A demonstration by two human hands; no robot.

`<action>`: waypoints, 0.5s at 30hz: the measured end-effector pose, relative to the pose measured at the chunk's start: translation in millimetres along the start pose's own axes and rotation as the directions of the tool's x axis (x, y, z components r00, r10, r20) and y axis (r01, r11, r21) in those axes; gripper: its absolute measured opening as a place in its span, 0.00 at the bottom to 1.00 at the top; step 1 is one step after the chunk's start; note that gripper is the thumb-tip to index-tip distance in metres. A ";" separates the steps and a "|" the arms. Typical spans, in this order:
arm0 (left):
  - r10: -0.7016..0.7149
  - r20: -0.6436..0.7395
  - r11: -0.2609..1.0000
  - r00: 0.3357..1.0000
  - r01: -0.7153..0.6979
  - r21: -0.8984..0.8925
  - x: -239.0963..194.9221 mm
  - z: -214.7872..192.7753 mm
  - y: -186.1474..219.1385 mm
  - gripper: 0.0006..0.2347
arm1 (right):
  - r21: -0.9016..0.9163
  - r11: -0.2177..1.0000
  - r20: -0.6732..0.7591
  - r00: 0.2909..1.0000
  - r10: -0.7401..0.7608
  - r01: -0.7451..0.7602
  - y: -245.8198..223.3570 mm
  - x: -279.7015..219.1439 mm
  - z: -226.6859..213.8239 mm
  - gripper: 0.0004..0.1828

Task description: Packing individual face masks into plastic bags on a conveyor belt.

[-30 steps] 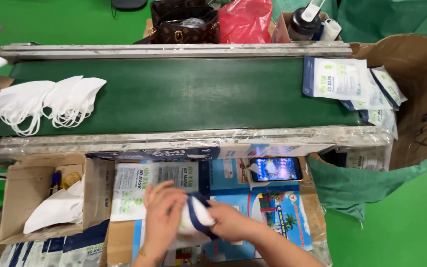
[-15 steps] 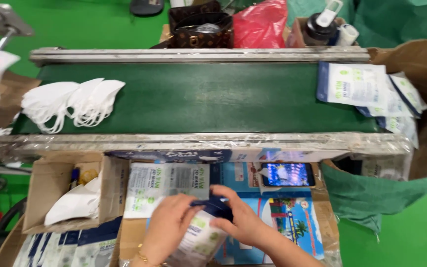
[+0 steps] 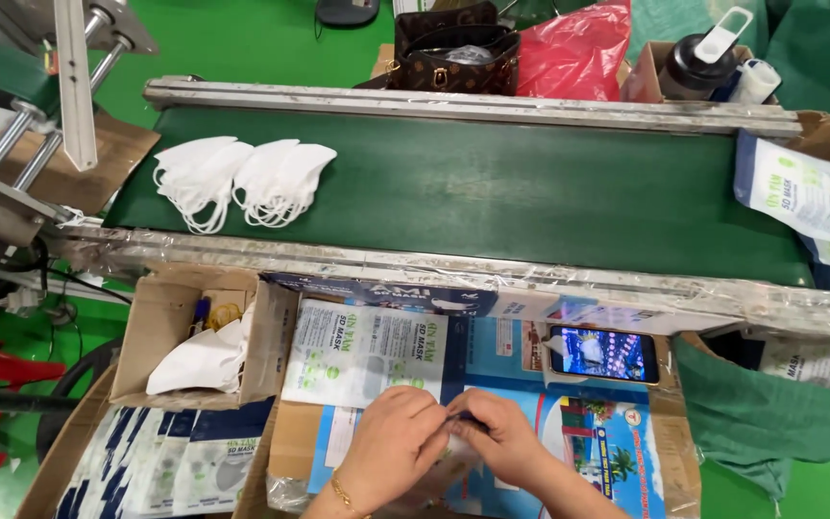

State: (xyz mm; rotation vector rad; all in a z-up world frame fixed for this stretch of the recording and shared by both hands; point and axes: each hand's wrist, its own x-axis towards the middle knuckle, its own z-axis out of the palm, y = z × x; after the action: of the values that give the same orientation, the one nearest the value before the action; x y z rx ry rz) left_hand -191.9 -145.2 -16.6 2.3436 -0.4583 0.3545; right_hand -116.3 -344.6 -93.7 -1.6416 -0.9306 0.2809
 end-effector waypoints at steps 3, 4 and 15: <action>0.039 -0.032 0.999 0.999 -0.039 0.010 -1.3 0.8 0.5 0.05 | 0.024 0.975 0.052 0.974 0.221 -0.223 9.9 -4.1 -2.4 0.06; 0.044 -0.046 0.999 0.998 -0.044 0.002 -1.9 -0.5 0.6 0.05 | 0.004 0.961 0.096 0.957 0.273 -0.275 13.0 -5.1 -5.7 0.06; -0.121 -0.260 0.991 0.958 0.104 -0.079 -13.5 9.7 -55.4 0.06 | -0.196 0.865 0.004 0.882 0.471 -0.461 40.3 -26.6 -61.6 0.10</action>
State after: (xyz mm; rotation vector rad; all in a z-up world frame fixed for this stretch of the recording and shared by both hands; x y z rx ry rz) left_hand -179.6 -111.0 -61.7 2.2071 -0.2031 0.5802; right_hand -78.1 -407.9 -119.4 -2.0386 -0.5955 0.5827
